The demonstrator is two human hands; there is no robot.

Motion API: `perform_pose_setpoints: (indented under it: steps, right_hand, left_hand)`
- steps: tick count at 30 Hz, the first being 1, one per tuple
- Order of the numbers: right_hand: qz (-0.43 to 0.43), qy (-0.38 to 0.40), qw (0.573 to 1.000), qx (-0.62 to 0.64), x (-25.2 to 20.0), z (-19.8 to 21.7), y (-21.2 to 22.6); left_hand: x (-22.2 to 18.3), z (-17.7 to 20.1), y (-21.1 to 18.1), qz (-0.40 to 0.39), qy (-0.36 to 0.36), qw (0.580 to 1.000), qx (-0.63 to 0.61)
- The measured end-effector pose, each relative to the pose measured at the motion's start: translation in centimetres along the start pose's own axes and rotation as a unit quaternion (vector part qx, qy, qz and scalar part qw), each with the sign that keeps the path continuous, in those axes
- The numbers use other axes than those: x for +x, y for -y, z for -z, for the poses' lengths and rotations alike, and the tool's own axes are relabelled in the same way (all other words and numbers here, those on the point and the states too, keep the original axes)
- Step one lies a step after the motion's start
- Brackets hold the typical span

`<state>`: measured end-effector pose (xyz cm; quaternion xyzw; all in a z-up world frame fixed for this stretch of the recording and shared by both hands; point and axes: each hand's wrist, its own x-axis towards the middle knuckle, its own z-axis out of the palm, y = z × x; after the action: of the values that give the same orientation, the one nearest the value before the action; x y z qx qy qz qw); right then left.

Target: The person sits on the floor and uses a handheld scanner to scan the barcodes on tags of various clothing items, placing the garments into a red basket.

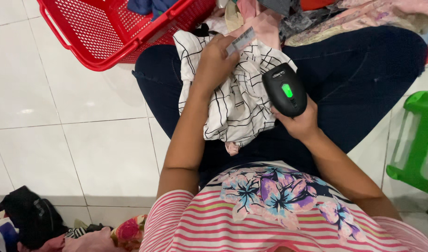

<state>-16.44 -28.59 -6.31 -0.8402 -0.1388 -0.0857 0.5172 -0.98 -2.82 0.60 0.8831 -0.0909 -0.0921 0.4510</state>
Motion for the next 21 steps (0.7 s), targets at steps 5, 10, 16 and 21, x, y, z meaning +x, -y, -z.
perform_pose_setpoints:
  steps: [5, 10, 16, 21]
  right_hand:
    - [-0.179, -0.083, 0.976, 0.092, 0.1, -0.3, -0.8]
    - [-0.105, -0.073, 0.977, 0.17, 1.1, 0.1, -1.6]
    - [-0.122, -0.082, 0.975, 0.169, 0.2, -0.9, -2.2]
    - [-0.101, -0.088, 0.973, 0.187, 0.6, -1.1, -2.0]
  left_hand:
    - [-2.5, 0.2, -1.8, -0.004, -0.026, 0.961, 0.274]
    - [-7.8, -0.2, -2.5, -0.051, -0.004, 0.969, 0.242]
    - [-13.4, 2.1, -1.3, -0.082, 0.003, 0.979, 0.186]
    - [-15.9, 5.6, 3.1, -0.055, -0.035, 0.961, 0.267]
